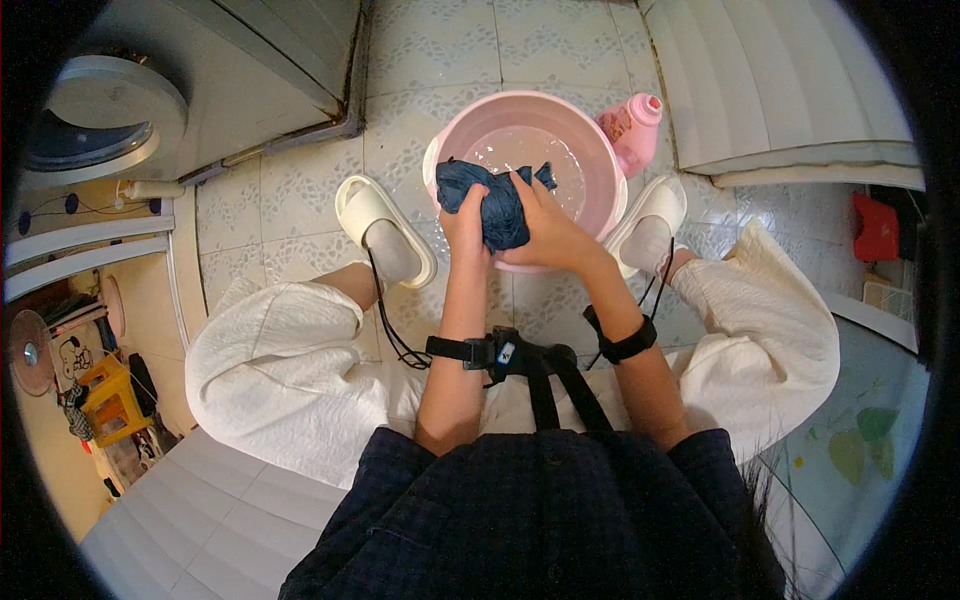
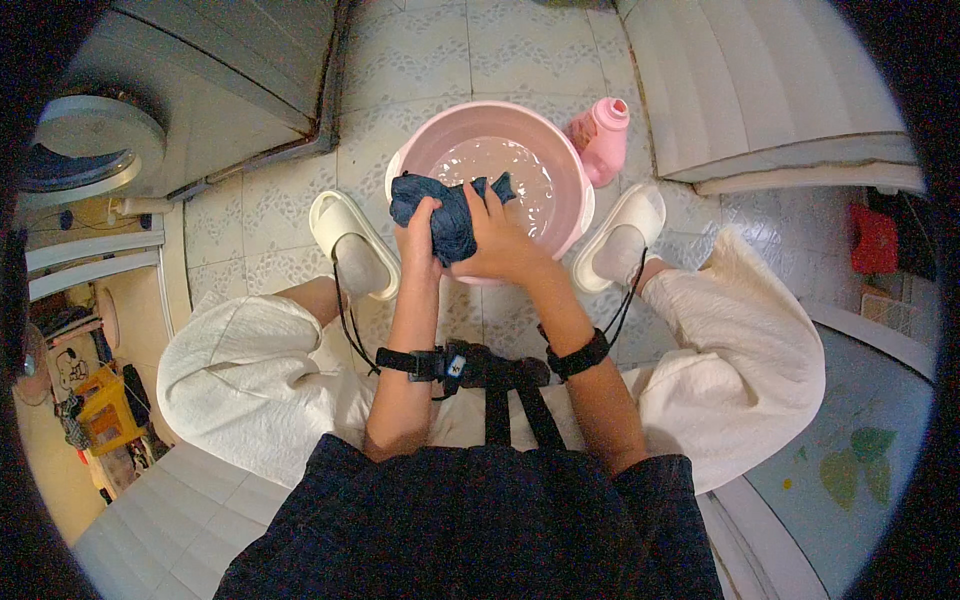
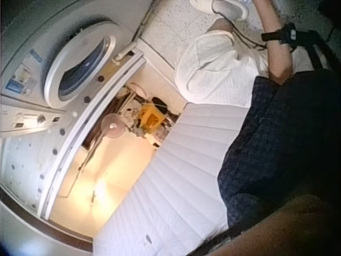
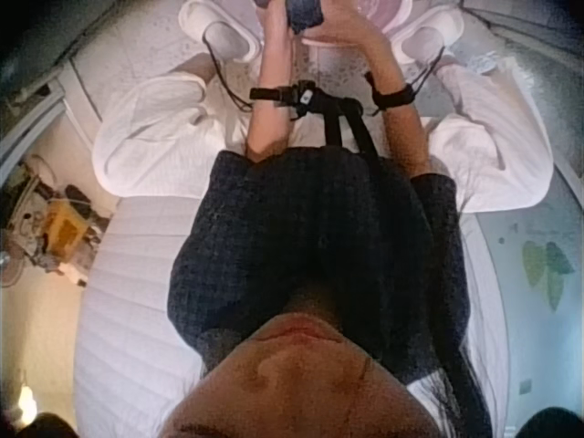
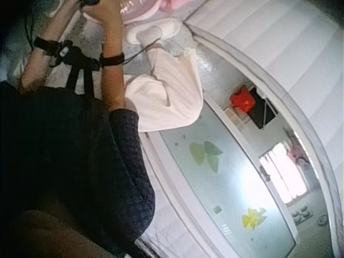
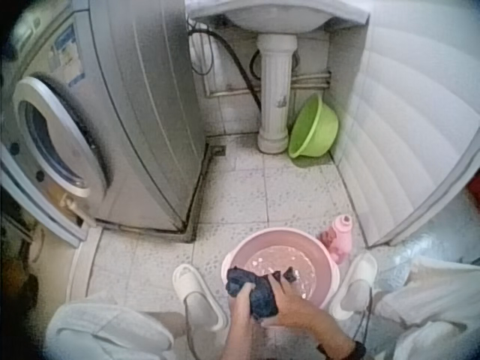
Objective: Hand-washing a dark garment in a pink plastic basin on a tiled floor.
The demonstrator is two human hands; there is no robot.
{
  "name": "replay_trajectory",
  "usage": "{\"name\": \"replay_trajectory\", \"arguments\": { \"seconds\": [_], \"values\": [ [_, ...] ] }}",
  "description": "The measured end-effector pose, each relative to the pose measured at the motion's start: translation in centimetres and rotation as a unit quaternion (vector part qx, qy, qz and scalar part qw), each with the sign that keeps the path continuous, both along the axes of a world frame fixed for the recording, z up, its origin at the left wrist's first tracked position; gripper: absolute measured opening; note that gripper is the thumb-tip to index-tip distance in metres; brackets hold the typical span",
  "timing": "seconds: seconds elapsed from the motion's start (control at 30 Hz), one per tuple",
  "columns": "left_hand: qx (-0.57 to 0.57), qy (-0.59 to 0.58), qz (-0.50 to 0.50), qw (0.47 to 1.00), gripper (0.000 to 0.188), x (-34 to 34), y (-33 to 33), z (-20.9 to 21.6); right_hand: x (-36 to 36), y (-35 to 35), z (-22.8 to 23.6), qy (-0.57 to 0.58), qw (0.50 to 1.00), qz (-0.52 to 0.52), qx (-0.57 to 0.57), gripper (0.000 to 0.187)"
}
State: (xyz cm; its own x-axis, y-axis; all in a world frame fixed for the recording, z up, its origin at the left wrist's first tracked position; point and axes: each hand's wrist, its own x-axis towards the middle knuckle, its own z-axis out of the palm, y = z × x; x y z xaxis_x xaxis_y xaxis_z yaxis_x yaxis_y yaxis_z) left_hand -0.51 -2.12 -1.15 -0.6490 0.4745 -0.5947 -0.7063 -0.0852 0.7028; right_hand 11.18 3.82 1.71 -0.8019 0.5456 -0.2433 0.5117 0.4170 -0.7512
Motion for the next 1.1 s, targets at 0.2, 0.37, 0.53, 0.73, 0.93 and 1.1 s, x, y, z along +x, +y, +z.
{"name": "replay_trajectory", "arguments": {
  "seconds": [0.2, 0.37, 0.53, 0.73, 0.93, 1.1],
  "values": [
    [0.025, 0.069, -0.049, 0.996, 0.018, 1.3, 0.9, 1.2, -1.3, -2.1, -2.0, 0.061, 0.980, -0.150, 0.112, 0.103],
    [0.029, 0.091, -0.134, 0.986, 0.011, 0.2, 0.9, 1.5, -1.1, -1.7, -2.7, 0.143, 0.968, -0.207, -0.011, 0.097],
    [0.089, 0.070, -0.142, 0.983, 0.005, 0.1, 0.8, 1.9, -0.3, -1.3, -3.8, 0.156, 0.960, -0.184, -0.145, 0.090],
    [0.084, 0.063, -0.150, 0.983, 0.006, -0.1, 0.6, 1.7, -0.2, -1.8, -5.0, 0.228, 0.921, -0.187, -0.256, 0.077],
    [0.094, 0.026, -0.156, 0.983, 0.019, -0.4, 0.3, 1.4, -0.2, -1.8, -6.7, 0.228, 0.901, -0.191, -0.317, 0.077],
    [0.114, -0.005, -0.126, 0.985, 0.016, -0.3, 0.6, 1.2, 0.0, -1.3, -5.6, 0.187, 0.907, -0.147, -0.349, 0.078]
  ]
}}
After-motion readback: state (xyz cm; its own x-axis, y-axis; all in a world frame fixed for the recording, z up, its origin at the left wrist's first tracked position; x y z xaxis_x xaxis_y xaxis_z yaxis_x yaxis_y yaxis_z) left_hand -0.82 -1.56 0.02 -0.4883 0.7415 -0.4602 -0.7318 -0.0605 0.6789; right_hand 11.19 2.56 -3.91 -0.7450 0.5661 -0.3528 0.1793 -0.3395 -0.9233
